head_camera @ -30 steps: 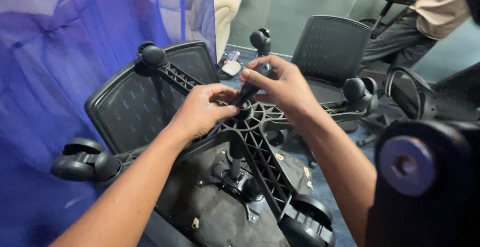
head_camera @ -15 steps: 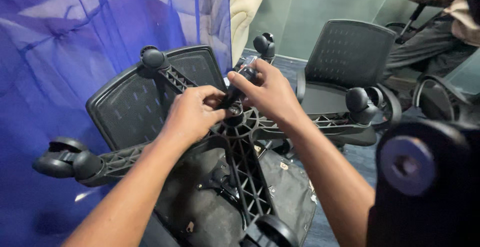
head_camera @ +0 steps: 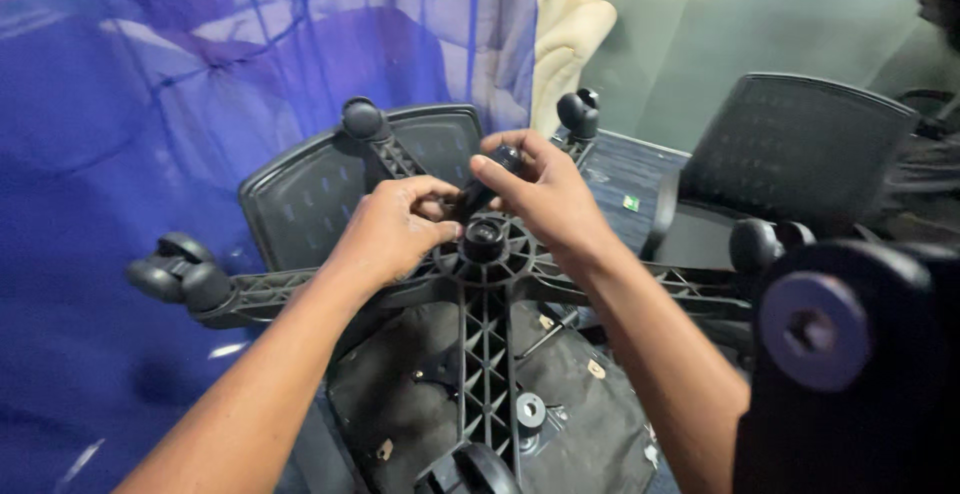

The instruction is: The person attaches caster wheels to the base of an office chair. They insert each wheel into the base sockets and press down to secure them in place.

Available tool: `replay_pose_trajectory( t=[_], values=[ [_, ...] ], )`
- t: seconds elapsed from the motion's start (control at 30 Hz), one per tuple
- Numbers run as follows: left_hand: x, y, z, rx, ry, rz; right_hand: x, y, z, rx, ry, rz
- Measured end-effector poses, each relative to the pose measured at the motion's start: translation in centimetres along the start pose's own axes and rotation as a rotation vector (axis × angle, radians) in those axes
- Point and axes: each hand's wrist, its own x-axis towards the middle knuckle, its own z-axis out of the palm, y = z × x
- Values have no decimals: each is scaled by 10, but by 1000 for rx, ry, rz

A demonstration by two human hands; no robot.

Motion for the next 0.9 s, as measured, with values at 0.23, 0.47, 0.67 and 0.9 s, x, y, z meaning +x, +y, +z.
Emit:
replay_pose_trajectory(
  t=[0.23,0.47,0.67,0.9],
  values=[
    [-7,-12,-3,-307,-37,-7,-2,-14,0,111,-85,38],
    [-15,0,-2,-50,64,-18,-4,-8,17,-106,48,12],
    [-6,-13,-12,-313,-148,-4,-6,-16,-1,217,-170,21],
    [-4,-18,0,-138,-64,40,-7,-22,28,-474,197,220]
  ],
)
